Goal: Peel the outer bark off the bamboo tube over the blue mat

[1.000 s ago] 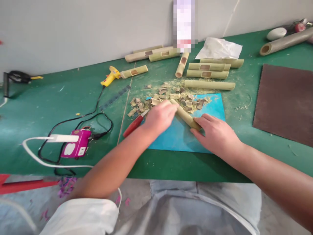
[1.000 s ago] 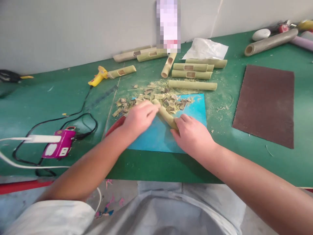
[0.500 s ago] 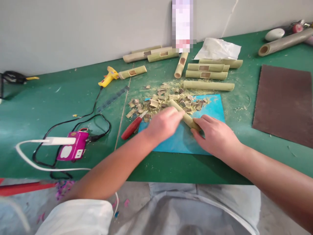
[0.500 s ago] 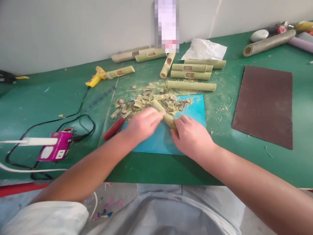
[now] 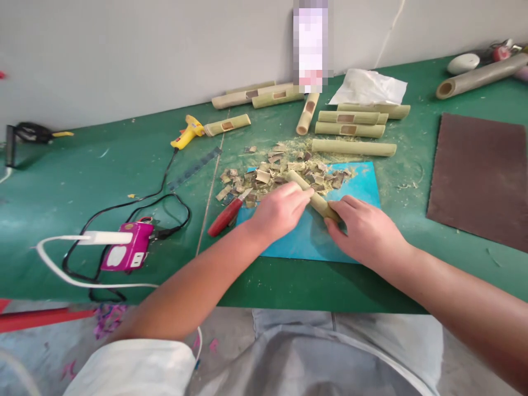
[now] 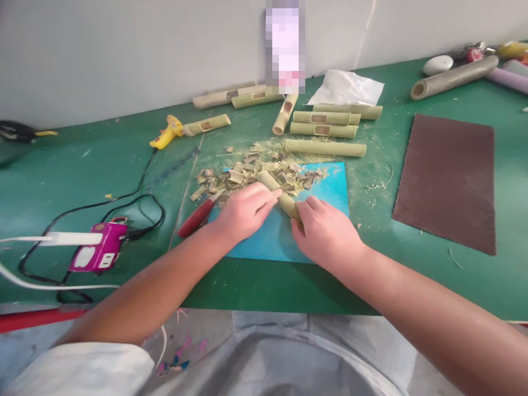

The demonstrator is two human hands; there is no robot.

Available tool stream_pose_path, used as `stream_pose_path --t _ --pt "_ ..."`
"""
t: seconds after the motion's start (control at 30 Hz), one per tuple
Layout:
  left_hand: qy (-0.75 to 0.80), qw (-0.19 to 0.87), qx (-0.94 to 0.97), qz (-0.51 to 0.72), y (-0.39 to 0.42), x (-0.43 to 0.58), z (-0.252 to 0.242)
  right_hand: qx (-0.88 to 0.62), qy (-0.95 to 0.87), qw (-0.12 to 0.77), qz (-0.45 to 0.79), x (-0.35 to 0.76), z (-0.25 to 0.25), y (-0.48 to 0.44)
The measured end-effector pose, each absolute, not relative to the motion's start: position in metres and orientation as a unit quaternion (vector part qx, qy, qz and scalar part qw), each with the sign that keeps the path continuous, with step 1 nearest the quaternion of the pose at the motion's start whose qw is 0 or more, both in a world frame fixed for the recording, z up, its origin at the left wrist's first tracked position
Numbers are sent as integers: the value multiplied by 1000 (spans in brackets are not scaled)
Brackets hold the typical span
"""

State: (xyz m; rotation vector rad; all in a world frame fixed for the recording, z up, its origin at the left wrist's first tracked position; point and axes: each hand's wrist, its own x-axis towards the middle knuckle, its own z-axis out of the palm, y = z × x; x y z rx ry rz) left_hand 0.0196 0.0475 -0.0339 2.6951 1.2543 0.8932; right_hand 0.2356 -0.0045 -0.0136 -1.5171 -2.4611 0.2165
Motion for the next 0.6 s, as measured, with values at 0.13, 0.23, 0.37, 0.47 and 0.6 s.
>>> stream_pose_path --t 0.13,0.23,0.37,0.47,0.6 --pt "438 -21 846 305 45 22 -34 -523 -841 122 72 235 -13 -4" --pt "396 13 877 270 42 24 -32 -520 -843 114 74 235 -13 -5" --pt "431 -4 855 287 41 24 -32 -522 -842 119 72 235 -13 -5" --pt "418 -2 863 282 37 26 -33 -521 -842 118 76 236 -13 -5" --pt "371 13 890 264 32 27 -34 -522 -840 119 83 236 -13 -4"
